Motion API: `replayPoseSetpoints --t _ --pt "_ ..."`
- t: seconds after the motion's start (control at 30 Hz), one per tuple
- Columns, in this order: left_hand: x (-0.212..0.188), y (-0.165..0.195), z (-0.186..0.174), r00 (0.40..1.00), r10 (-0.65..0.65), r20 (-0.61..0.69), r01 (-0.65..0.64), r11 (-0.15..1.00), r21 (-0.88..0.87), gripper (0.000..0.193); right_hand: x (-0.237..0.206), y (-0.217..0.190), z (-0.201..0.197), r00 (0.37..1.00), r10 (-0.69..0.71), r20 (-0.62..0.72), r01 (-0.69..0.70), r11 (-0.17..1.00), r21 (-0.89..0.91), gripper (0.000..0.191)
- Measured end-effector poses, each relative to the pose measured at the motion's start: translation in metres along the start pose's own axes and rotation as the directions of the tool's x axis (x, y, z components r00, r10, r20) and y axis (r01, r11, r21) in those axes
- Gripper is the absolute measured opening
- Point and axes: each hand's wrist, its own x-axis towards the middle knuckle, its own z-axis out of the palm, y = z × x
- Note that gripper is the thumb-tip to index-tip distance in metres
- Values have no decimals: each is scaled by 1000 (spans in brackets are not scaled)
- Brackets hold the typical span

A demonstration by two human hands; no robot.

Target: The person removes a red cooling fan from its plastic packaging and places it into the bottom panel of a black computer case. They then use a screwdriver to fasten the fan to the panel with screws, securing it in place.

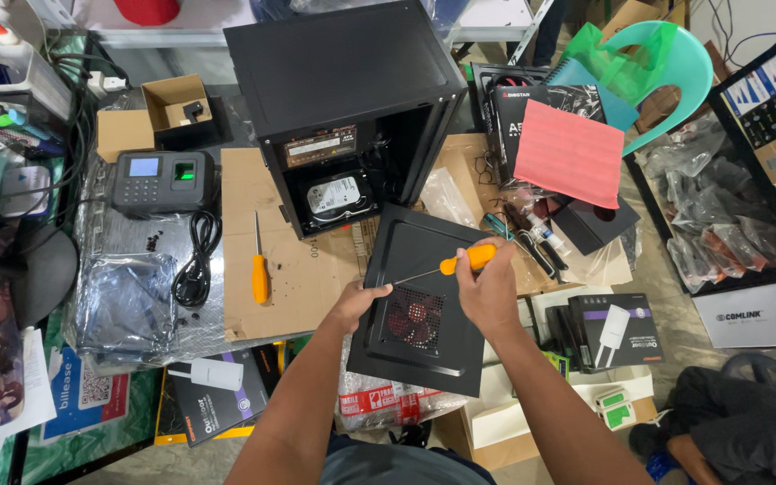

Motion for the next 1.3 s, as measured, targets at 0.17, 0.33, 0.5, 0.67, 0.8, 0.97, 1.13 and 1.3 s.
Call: replayPoseSetpoints --t 0.17,0.33,0.5,0.67,0.8,0.97,1.13,1.3 --pt "2 -1 -1 1000 -7 -2 7 1000 -4 40 5 -29 -10 962 129 240 -40 939 -343 45" --pt "9 -8 -2 999 44 13 -44 999 -5 40 15 -63 -4 850 -143 507 418 769 -484 41" --pt "15 -13 -3 1000 26 16 -25 998 -65 39 36 -86 -10 509 -639 577 779 627 7 31" --pt "14 -11 -2 999 48 -18 -48 999 -3 40 55 -104 -10 597 92 797 588 625 -513 43" --pt "13 -7 -1 999 36 -35 -37 999 -19 42 59 -100 -22 531 -450 718 711 697 -89 40" --pt "16 -10 -3 998 54 -33 -55 998 -33 43 58 -90 -19 608 99 787 605 584 -541 44" --pt "19 -12 -6 996 93 10 -93 995 -37 43 58 -79 -23 600 -324 731 623 763 -173 32" --pt "12 -5 -9 999 10 -36 -10 1000 -15 41 57 -72 -28 598 -211 773 503 850 -158 34"
